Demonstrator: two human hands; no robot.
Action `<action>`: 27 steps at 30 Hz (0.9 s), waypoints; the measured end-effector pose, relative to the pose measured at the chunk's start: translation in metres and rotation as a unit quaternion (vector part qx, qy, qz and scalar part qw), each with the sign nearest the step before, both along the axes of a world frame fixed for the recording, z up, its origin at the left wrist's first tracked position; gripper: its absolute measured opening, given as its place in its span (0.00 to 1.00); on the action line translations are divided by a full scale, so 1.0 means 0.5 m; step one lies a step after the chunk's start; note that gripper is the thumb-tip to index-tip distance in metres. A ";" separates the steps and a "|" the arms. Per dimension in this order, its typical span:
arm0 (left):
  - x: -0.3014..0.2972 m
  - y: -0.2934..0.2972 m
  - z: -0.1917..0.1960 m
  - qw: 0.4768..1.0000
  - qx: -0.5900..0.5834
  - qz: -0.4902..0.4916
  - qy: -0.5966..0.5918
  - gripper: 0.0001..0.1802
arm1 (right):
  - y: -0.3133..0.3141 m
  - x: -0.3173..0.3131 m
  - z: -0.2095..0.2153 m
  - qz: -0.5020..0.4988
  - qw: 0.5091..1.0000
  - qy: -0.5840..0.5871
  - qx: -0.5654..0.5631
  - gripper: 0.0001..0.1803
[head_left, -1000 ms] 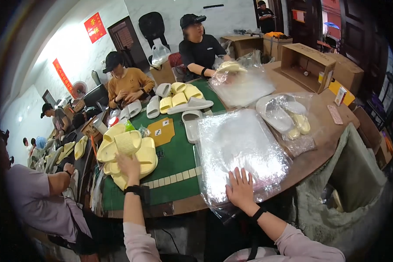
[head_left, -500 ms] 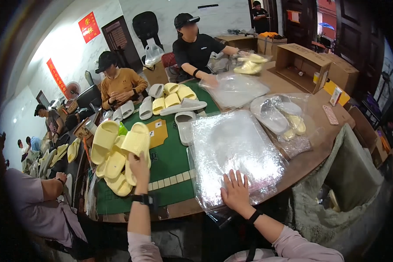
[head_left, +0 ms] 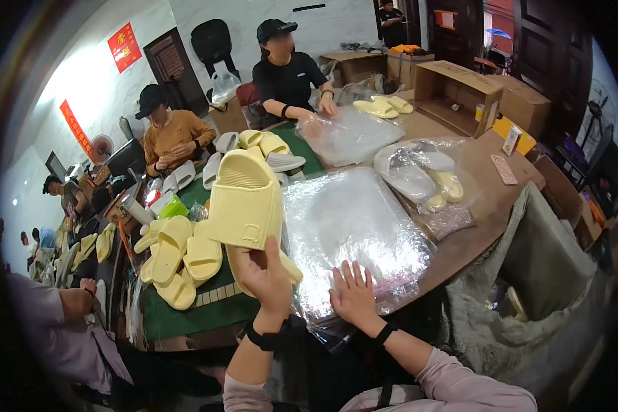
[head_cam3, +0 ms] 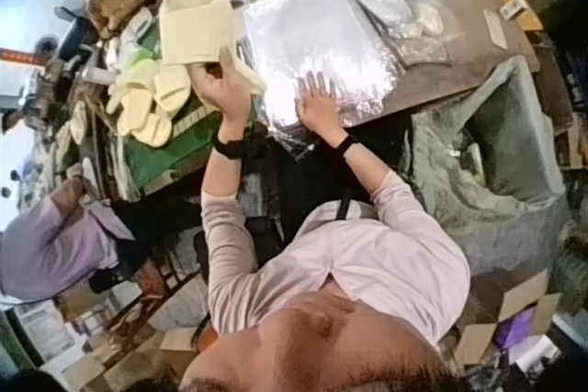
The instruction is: Placing assembled shoes into plastic bags and organizing them for shipment.
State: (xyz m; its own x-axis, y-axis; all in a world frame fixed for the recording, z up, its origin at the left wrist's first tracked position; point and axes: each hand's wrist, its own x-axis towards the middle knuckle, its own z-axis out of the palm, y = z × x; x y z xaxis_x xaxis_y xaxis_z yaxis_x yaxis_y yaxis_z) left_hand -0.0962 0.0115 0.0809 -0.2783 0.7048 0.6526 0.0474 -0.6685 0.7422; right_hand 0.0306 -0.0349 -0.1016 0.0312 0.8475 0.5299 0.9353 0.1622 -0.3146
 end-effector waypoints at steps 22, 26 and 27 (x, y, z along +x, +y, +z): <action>0.113 0.005 -0.194 0.820 -0.062 -0.009 0.570 0.33 | -0.012 0.018 -0.010 0.040 0.998 0.007 -0.047 0.39; 0.058 -0.023 -0.240 0.921 -0.119 -0.039 0.368 0.28 | -0.008 0.017 -0.018 0.063 0.997 -0.001 -0.049 0.38; 0.052 -0.035 -0.244 0.918 -0.149 0.004 0.368 0.28 | -0.005 0.019 -0.021 0.060 0.998 -0.001 -0.035 0.38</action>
